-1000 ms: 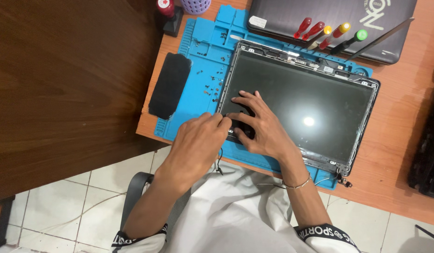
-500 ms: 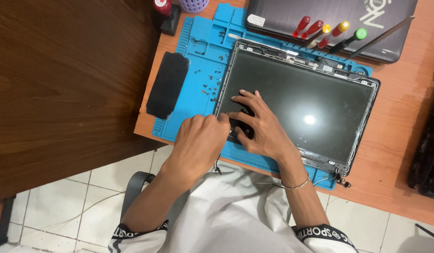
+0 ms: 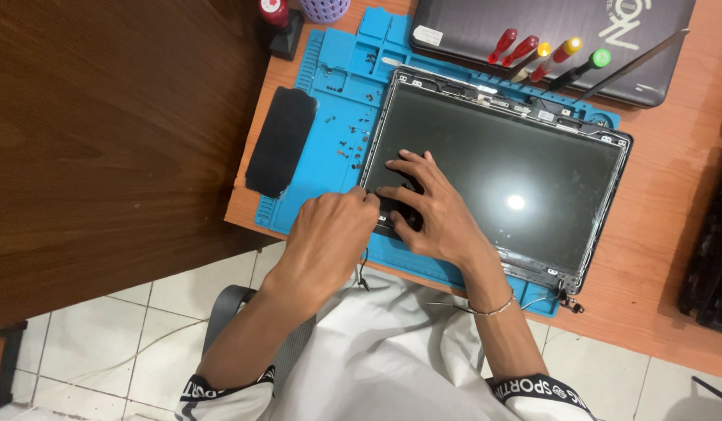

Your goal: The person aligns a laptop screen bezel onto the display assembly, then uses a small screwdriver to fasten screws into the screen hinge and frame.

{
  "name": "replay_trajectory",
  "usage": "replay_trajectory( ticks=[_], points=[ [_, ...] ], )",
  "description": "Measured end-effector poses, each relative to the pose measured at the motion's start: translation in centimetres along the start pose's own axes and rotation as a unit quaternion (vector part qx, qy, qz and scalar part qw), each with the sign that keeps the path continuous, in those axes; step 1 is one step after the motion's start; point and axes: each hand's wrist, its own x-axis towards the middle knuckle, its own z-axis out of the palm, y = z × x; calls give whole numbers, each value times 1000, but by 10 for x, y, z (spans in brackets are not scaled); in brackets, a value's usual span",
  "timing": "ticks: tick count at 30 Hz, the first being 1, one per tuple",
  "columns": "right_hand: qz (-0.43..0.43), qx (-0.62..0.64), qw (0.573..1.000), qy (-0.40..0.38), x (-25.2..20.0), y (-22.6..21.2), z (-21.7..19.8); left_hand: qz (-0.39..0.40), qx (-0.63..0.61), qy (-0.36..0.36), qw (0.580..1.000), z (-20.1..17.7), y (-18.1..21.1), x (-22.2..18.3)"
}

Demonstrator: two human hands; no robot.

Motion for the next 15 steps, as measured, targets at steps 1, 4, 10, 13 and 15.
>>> replay_trajectory(
  ticks=[1,4,10,13,15],
  points=[
    [1,0,1000,0,-1,0,0,-11,10,-15,1000,0,0,1],
    [2,1,1000,2,-1,0,0,-29,30,-48,998,-4,4,2],
    [-3,2,1000,6,1,0,-1,10,-31,-3,999,-18,14,-2],
    [-1,5,1000,3,0,-1,0,12,-33,10,999,-14,12,-2],
    [-2,3,1000,2,0,0,-1,18,-28,41,999,-8,9,1]
  ],
)
